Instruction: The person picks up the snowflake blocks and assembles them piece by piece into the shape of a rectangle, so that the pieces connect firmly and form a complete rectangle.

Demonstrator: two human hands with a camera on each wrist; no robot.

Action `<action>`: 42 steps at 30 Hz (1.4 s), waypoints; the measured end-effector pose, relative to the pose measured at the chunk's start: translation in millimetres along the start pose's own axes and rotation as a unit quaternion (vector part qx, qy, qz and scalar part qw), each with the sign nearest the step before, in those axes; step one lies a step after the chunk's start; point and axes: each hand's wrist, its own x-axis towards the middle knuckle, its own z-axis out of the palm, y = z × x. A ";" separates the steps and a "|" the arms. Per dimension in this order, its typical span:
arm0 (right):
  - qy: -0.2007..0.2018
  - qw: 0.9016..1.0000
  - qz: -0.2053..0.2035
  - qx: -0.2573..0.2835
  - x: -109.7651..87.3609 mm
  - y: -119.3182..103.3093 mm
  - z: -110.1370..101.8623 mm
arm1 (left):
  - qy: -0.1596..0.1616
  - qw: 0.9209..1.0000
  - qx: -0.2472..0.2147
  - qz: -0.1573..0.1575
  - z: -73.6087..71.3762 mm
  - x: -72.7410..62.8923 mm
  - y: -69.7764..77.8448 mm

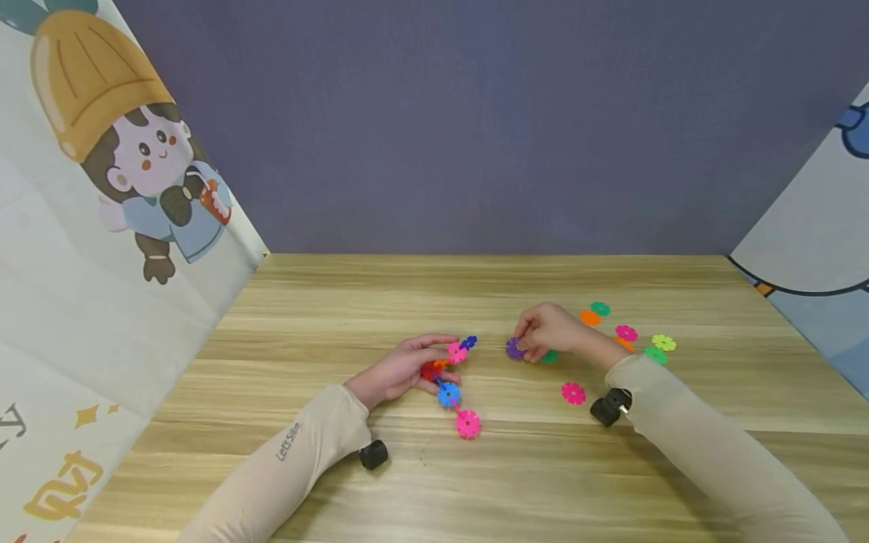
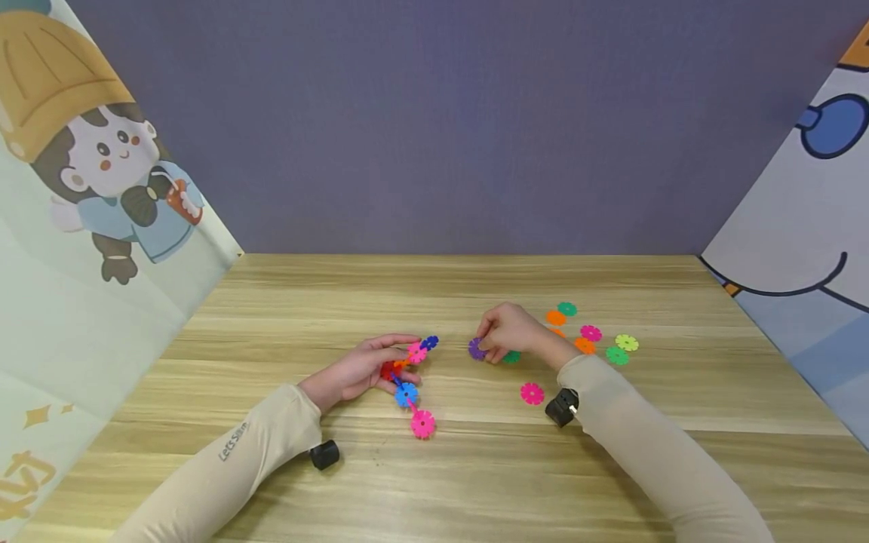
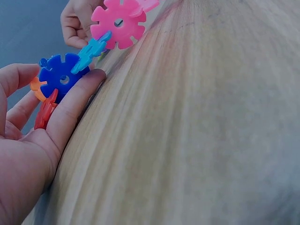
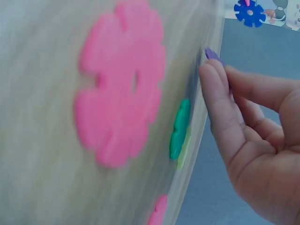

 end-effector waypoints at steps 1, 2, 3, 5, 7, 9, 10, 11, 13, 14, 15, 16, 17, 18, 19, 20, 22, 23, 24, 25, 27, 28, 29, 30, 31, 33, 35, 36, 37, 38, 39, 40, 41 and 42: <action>0.004 1.000 0.001 0.007 0.4 0.2 0.5 | 0.001 1.000 0.000 0.000 0.0 0.0 0.0; 0.008 1.000 0.001 0.013 0.7 0.2 1.2 | 0.001 1.000 -0.001 -0.001 0.1 -0.1 0.1; 0.012 1.000 0.000 0.018 1.0 0.1 1.8 | 0.002 1.000 -0.001 -0.001 0.2 -0.2 0.0; 0.021 0.999 0.000 0.028 1.0 -1.0 3.5 | 0.001 1.000 0.000 -0.001 0.4 -0.5 0.2; 0.028 0.999 0.000 0.039 0.8 -2.5 5.3 | 0.001 1.000 0.001 -0.002 0.6 -1.2 0.5; 0.035 0.998 0.002 0.051 0.9 -3.5 7.2 | 0.001 1.000 0.002 -0.002 0.9 -1.6 0.7; 0.038 0.998 0.003 0.058 1.1 -3.6 8.0 | 0.001 1.000 0.002 -0.002 1.0 -1.7 0.7; 0.040 0.997 0.004 0.065 1.4 -3.5 8.9 | 0.001 1.000 0.001 -0.002 1.0 -1.7 0.6; 0.044 0.996 0.004 0.080 2.2 -2.6 10.5 | 0.001 1.000 -0.001 -0.001 1.0 -1.5 0.4; 0.046 0.995 0.004 0.085 2.7 -2.1 11.3 | 0.001 1.000 -0.002 -0.001 0.9 -1.1 0.1; 0.048 0.995 0.004 0.091 3.2 -1.5 12.1 | 0.001 1.000 -0.002 -0.001 0.8 -0.8 -0.1; 0.050 0.994 0.004 0.097 3.6 -1.2 12.9 | 0.001 1.000 -0.003 -0.001 0.8 -0.6 -0.4; 0.051 0.994 0.004 0.101 4.2 -1.1 13.7 | 0.001 1.000 -0.004 -0.001 0.6 -0.3 -0.6; 0.053 0.993 0.004 0.106 4.8 -1.0 14.4 | 0.002 1.000 -0.004 -0.002 0.5 -0.1 -0.8; 0.054 0.992 0.004 0.110 5.3 -1.2 15.1 | 0.002 1.000 -0.004 -0.002 0.4 0.2 -1.1; 0.055 0.992 0.003 0.114 5.8 -1.5 15.8 | 0.002 1.000 -0.004 -0.002 0.3 0.4 -1.2; 0.058 0.991 0.003 0.124 6.9 -2.7 17.2 | 0.002 1.000 -0.005 -0.001 0.2 0.8 -1.5; 0.059 0.990 0.003 0.129 7.5 -3.1 17.9 | 0.002 1.000 -0.005 -0.001 0.2 0.9 -1.6; 0.060 0.989 0.003 0.134 8.0 -3.6 18.5 | 0.002 1.000 -0.006 -0.001 0.2 1.0 -1.5; 0.061 0.988 0.004 0.140 8.6 -4.1 19.2 | 0.001 1.000 -0.006 -0.001 0.2 1.1 -1.6; 0.063 0.987 0.006 0.149 9.7 -4.7 20.4 | 0.001 1.000 -0.007 -0.001 0.2 1.2 -1.5; 0.063 0.986 0.006 0.151 10.2 -4.8 20.9 | 0.001 1.000 -0.008 -0.001 0.2 1.3 -1.5; 0.063 0.986 0.006 0.154 10.7 -4.9 21.3 | 0.001 1.000 -0.008 -0.001 0.3 1.4 -1.5; 0.064 0.986 0.006 0.156 11.1 -5.1 21.7 | 0.002 1.000 -0.008 -0.002 0.3 1.5 -1.6; 0.064 0.985 0.006 0.159 11.5 -5.5 22.1 | 0.002 1.000 -0.007 -0.002 0.3 1.6 -1.6; 0.064 0.985 0.005 0.163 12.1 -6.5 22.9 | 0.004 1.000 -0.006 -0.002 0.3 1.7 -1.7; 0.063 0.983 0.003 0.170 12.7 -8.1 24.0 | 0.005 1.000 -0.004 -0.003 0.1 1.6 -1.8; 0.063 0.983 0.002 0.172 12.9 -9.1 24.6 | 0.005 1.000 -0.003 -0.004 0.0 1.6 -1.8; 0.062 0.983 0.002 0.174 13.2 -10.0 25.2 | 0.004 1.000 -0.002 -0.004 -0.1 1.6 -1.9; 0.062 0.983 0.000 0.175 13.5 -10.7 25.7 | 0.004 1.000 -0.002 -0.004 -0.2 1.7 -2.0; 0.061 0.982 0.000 0.176 14.0 -11.3 26.4 | 0.003 1.000 -0.001 -0.005 -0.3 1.8 -2.1; 0.061 0.982 -0.001 0.177 14.5 -11.8 26.9 | 0.002 1.000 -0.001 -0.005 -0.4 1.9 -2.2; 0.061 0.982 -0.002 0.177 15.1 -12.1 27.3 | 0.002 1.000 -0.001 -0.005 -0.4 2.0 -2.2; 0.061 0.982 -0.004 0.178 15.7 -12.3 27.6 | 0.002 1.000 0.000 -0.005 -0.4 2.2 -2.2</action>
